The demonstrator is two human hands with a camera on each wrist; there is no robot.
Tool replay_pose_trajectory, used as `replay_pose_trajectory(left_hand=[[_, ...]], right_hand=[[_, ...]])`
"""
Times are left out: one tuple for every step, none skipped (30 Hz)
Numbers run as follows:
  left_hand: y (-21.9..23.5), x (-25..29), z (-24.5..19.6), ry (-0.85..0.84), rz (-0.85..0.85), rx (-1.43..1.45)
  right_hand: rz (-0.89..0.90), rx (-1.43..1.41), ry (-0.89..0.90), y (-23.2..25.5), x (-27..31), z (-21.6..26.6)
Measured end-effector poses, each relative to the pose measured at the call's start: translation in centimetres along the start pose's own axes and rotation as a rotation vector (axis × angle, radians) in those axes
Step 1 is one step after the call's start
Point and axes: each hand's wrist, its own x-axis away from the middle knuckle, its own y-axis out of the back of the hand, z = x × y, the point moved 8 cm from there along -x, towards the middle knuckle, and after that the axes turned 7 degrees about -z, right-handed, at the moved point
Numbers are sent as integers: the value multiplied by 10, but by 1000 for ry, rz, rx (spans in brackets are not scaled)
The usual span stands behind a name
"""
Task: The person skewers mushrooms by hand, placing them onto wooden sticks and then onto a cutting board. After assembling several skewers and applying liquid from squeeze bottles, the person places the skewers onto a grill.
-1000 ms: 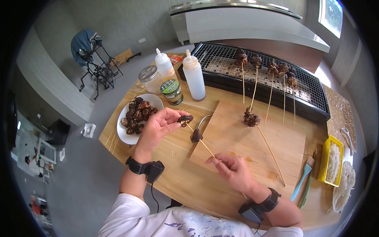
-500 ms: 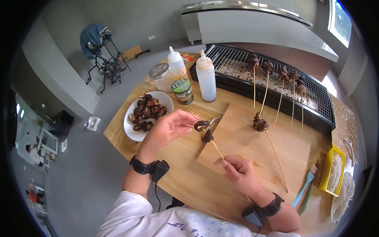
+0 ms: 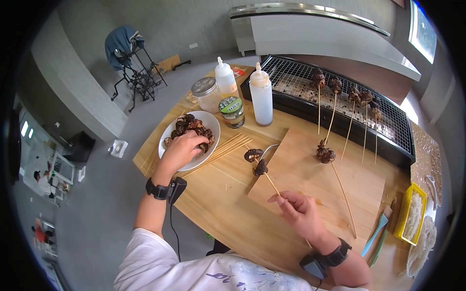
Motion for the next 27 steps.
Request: replay_pose_trajectory(left_hand=[[-3, 0, 0, 2, 0, 1], [-7, 0, 3, 12, 22, -59], [-10, 0, 4, 21, 45, -118], [-9, 0, 4, 20, 44, -119], [-8, 0, 4, 18, 56, -139], [-7, 1, 5, 16, 69, -160], [-6, 2, 7, 14, 71, -161], [-4, 2, 10, 25, 43, -88], [-1, 3, 13, 38, 14, -16], [1, 4, 13, 38, 15, -16], [3, 5, 17, 93, 11, 42], [6, 6, 20, 149, 7, 101], [11, 7, 18, 149, 7, 102], [15, 9, 19, 217, 5, 204], [18, 11, 21, 283, 4, 308], [19, 12, 21, 280, 4, 308], [16, 14, 21, 328, 12, 557], [14, 15, 20, 372, 22, 806], [13, 15, 17, 368, 23, 806], [13, 12, 6, 299, 35, 942], [14, 9, -5, 227, 48, 1076], [14, 7, -15, 186, 73, 1103], [11, 4, -20, 177, 77, 1103], [8, 0, -28, 131, 93, 1089], [5, -4, -36, 86, 109, 1075], [1, -8, -41, 55, 117, 1075], [-1, -12, -45, 46, 124, 1075]], right_hand=[[-3, 1, 4, 0, 0, 1], [-6, 2, 10, 0, 0, 1], [-6, 2, 11, 0, 0, 1], [-3, 6, 9, 0, 0, 0], [-2, 8, 8, 1, -1, -1], [-4, 6, 9, 1, 0, -1], [-7, 14, 11, 1, 0, 0], [-9, 22, 14, 1, 0, 0], [-9, 21, 14, 1, 0, 0], [-6, 21, 16, 1, -1, 0], [-2, 21, 17, 1, -1, 0], [-2, 22, 16, 1, -1, 0], [-1, 20, 9, 1, 0, 1], [0, 18, 2, 0, 0, 1], [-1, 18, 3, 1, 0, 1], [-1, 30, 11, 1, 0, 1], [-1, 42, 20, 1, -1, 1], [-6, 41, 23, 2, 0, 1], [-5, 53, 29, 2, 0, 2], [-4, 64, 35, 2, 0, 2], [-9, 64, 38, 2, 0, 2], [-7, 57, 45, 2, 1, 1], [-7, 48, 52, 2, 2, 2], [-17, 47, 57, 3, 3, 3], [-3, 82, 51, 2, 3, 3], [11, 116, 44, 1, 4, 3], [1, 114, 47, 2, 4, 3]])
